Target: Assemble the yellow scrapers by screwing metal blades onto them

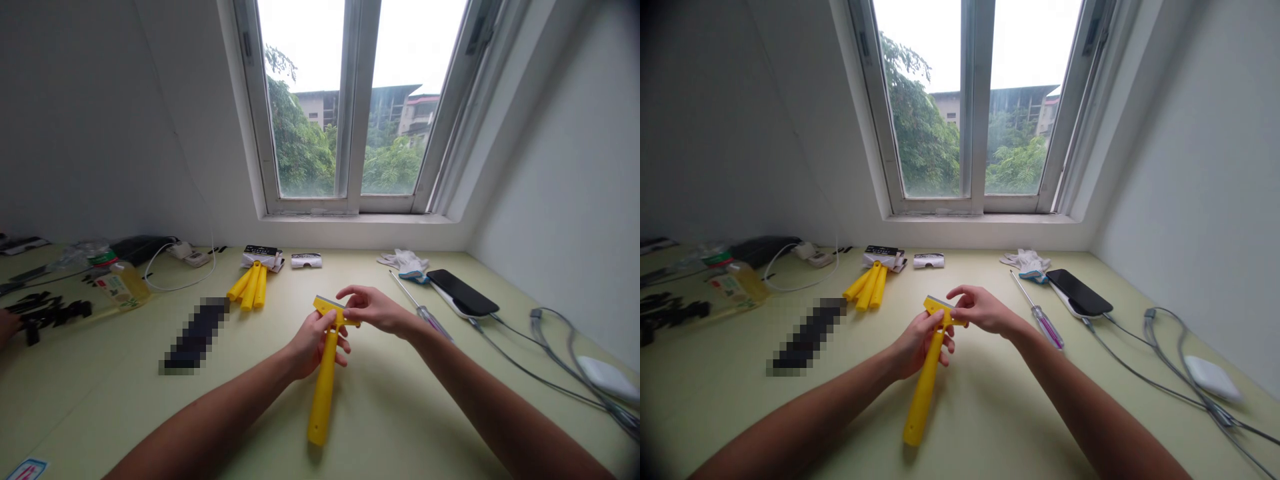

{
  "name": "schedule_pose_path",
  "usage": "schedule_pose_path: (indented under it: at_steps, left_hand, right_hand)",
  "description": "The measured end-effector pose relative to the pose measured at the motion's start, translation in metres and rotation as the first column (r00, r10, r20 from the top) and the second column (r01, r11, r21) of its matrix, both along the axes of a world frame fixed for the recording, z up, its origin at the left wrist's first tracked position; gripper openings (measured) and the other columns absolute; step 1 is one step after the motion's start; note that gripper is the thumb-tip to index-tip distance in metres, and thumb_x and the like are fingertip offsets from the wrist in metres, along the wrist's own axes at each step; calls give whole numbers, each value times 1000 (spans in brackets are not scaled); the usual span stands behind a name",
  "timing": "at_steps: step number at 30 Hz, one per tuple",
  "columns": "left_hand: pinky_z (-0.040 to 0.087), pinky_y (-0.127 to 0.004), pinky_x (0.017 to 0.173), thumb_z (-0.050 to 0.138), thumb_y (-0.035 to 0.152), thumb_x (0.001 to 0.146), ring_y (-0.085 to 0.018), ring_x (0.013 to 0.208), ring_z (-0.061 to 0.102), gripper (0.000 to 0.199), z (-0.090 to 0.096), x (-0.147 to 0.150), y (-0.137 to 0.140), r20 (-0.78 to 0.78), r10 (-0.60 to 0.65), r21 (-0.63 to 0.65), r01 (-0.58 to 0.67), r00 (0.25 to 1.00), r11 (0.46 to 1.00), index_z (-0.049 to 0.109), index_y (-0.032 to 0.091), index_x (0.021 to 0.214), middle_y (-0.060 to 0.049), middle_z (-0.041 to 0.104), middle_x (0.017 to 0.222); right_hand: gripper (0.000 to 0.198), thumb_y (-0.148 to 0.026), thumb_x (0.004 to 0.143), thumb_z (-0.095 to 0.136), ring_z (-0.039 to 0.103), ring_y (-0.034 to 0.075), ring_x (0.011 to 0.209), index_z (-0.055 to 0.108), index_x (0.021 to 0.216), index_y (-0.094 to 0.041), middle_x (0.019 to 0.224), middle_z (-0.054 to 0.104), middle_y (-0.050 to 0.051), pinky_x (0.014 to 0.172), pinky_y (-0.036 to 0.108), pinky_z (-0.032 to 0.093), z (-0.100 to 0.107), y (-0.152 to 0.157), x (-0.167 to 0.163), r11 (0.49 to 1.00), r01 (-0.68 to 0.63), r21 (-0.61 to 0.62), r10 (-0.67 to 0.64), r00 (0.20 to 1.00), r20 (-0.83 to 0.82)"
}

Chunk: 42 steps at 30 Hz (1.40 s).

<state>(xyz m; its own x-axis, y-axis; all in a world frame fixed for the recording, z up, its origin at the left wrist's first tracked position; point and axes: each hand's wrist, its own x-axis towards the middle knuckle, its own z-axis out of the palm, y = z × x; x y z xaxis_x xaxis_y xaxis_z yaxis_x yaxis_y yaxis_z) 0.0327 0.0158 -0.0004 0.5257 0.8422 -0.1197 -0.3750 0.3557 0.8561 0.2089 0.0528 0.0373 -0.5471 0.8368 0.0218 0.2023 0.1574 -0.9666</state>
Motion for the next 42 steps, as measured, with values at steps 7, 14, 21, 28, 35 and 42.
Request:
schedule_pose_path:
  at_steps: [7, 14, 21, 28, 35, 42]
  left_hand:
    - [23, -15, 31, 54, 55, 81, -2, 37, 28, 39, -7, 1, -2, 2, 169, -9, -169, 986, 986, 37, 20, 78, 6, 43, 63]
    - [28, -17, 32, 57, 61, 74, -3, 36, 33, 45, -17, -6, -3, -117, 331, 22, -330, 936, 944, 36, 21, 76, 6, 45, 62]
    - [32, -18, 34, 52, 57, 80, -5, 38, 40, 40, -18, -3, -7, -116, 306, 32, -304, 945, 952, 37, 20, 79, 5, 49, 63]
    - [36, -19, 37, 54, 48, 82, -6, 42, 42, 32, -17, -5, -8, -43, 240, 15, -239, 970, 971, 39, 19, 81, 4, 51, 66]
    - [37, -21, 40, 55, 43, 81, -6, 43, 43, 28, -19, -4, -9, 9, 184, 25, -184, 983, 983, 40, 19, 81, 3, 52, 67]
    - [36, -21, 39, 56, 43, 79, -7, 42, 43, 29, -20, -3, -9, 1, 184, 21, -184, 983, 983, 40, 20, 81, 4, 53, 66]
  right_hand:
    - [27, -33, 88, 44, 61, 15, 66, 64, 97, -17, 75, 66, 5, 62, 27, 46, -15, 15, 26, 911, 86, 403, -262, 877, 404]
    - [23, -16, 80, 51, 61, 18, 76, 68, 95, -20, 87, 67, 6, 71, 29, 44, -47, 20, 53, 821, -4, 571, -351, 784, 511]
    - [23, -19, 85, 49, 61, 17, 79, 71, 89, -22, 91, 67, 6, 74, 27, 44, -53, 22, 49, 786, -97, 611, -329, 771, 545]
    - [24, -20, 87, 48, 62, 16, 78, 72, 90, -23, 90, 67, 5, 73, 25, 44, -54, 18, 50, 763, -114, 637, -337, 770, 541]
    - [34, -21, 89, 42, 60, 18, 80, 61, 117, -18, 94, 66, 8, 76, 29, 45, -58, 29, 62, 750, 14, 661, -436, 762, 478]
    - [26, -24, 88, 47, 61, 18, 84, 69, 102, -21, 98, 64, 8, 81, 30, 44, -63, 38, 62, 759, 26, 650, -449, 744, 494]
